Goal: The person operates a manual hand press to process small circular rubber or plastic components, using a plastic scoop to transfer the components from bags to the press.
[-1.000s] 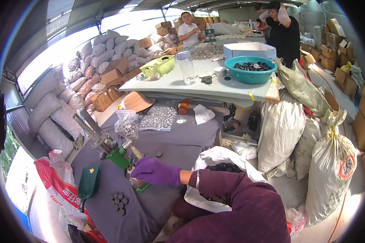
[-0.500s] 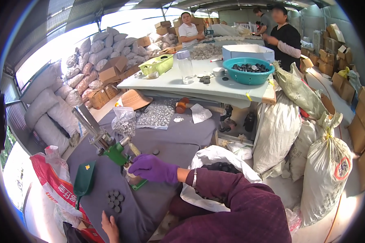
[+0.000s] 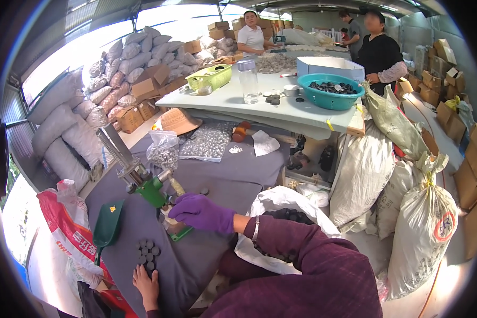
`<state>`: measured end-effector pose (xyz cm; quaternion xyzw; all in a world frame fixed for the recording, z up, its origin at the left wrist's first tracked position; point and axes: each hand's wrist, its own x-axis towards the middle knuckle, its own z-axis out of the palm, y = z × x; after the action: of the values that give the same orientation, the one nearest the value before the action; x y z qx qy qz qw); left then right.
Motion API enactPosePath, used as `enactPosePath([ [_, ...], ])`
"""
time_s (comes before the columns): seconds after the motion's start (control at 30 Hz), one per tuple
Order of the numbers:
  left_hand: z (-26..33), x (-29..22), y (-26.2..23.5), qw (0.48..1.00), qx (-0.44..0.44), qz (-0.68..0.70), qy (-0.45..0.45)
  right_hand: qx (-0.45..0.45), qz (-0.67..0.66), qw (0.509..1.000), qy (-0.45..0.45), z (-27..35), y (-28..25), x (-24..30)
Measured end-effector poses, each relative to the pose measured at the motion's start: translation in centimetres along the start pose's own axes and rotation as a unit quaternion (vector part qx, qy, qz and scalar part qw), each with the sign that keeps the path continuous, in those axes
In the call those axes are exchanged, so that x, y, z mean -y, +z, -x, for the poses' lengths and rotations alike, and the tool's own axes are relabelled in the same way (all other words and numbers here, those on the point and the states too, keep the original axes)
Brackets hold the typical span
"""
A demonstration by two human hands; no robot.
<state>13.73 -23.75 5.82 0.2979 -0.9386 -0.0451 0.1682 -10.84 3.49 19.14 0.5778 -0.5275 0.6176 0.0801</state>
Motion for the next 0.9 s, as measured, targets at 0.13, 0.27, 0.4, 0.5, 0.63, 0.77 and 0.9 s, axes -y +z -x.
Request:
enactPosePath([
  [0.13, -0.2, -0.3, 0.6, 1.0, -0.02, -0.022, -0.004, -0.006, 0.021, 0.999, -0.035, 0.1, 0.0, -0.7],
  [0.27, 0.1, -1.0, 0.2, 0.999, -0.049, 0.008, 0.001, -0.003, 0.005, 1.0, 0.006, 0.1, 0.2, -0.1],
  [0.4, 0.0, -1.7, -0.4, 0.998, -0.052, 0.027, -0.004, 0.018, 0.038, 0.999, 0.019, 0.4, -0.2, -0.7],
  [0.5, -0.1, -1.5, -0.2, 1.0, -0.028, 0.001, 0.007, 0.019, 0.026, 0.999, 0.045, 0.6, 0.0, -0.8],
  [0.63, 0.0, -1.2, 0.0, 1.0, -0.023, -0.012, 0.018, 0.014, -0.001, 0.998, 0.054, 0.5, 0.0, -0.3],
  [0.77, 0.0, -1.3, 0.0, 0.999, -0.023, -0.016, 0.019, 0.014, 0.006, 0.999, 0.039, 0.5, 0.0, -0.8],
  [0.9, 0.0, -1.5, -0.1, 0.999, -0.031, -0.02, 0.019, -0.008, -0.004, 1.0, 0.011, 0.1, 0.1, 0.1],
])
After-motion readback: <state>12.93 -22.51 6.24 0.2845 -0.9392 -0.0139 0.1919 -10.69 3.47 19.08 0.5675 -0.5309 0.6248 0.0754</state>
